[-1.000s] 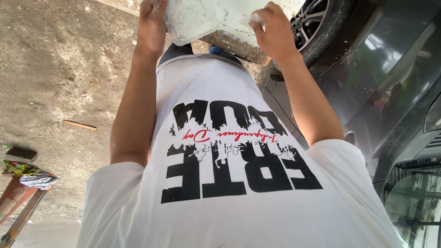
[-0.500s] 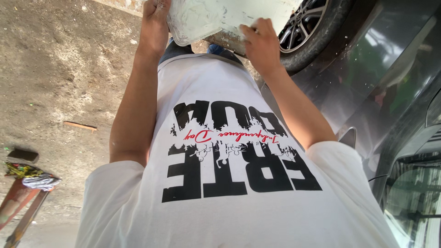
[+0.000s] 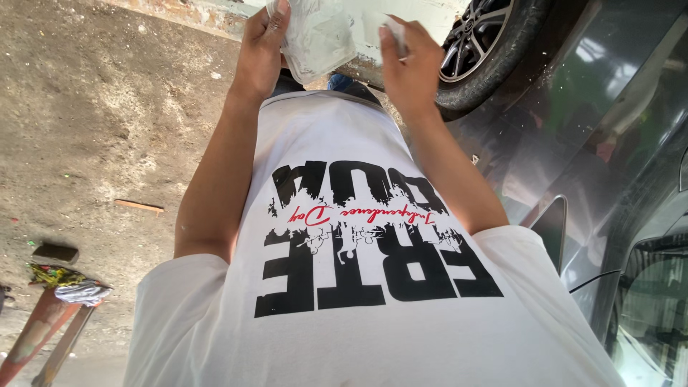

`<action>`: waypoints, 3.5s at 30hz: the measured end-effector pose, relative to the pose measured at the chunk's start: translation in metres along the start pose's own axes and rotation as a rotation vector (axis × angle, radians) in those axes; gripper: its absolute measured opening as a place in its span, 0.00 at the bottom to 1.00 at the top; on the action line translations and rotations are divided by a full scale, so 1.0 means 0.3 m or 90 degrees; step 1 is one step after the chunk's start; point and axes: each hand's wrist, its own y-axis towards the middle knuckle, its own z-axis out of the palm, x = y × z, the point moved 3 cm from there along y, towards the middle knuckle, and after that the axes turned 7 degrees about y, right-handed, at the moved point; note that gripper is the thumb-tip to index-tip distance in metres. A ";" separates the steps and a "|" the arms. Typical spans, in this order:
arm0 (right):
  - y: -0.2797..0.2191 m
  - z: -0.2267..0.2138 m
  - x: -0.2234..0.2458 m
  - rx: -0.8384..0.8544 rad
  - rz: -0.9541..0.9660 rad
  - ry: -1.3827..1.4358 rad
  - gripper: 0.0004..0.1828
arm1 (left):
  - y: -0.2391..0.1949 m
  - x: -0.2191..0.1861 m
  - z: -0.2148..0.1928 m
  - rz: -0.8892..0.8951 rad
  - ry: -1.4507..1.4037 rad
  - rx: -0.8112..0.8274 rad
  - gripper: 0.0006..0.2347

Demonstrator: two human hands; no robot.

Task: The person scoops white plaster from a container with a putty knife and spreads it onto a low concrete wall. They repeatedly smooth the surface with the knife, working along the length of the wall.

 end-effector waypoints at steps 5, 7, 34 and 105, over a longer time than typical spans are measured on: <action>-0.025 0.145 0.019 0.006 0.118 0.090 0.11 | -0.011 -0.026 0.077 0.002 0.178 0.046 0.21; -0.040 0.177 -0.004 0.002 0.192 0.198 0.14 | -0.023 -0.028 0.091 0.078 0.293 0.037 0.22; -0.062 -0.098 -0.190 0.152 -0.090 -0.291 0.13 | 0.002 0.010 -0.096 0.082 0.096 -0.027 0.18; -0.008 0.024 -0.128 0.178 -0.003 -0.232 0.04 | 0.045 -0.040 -0.198 0.107 0.070 0.045 0.17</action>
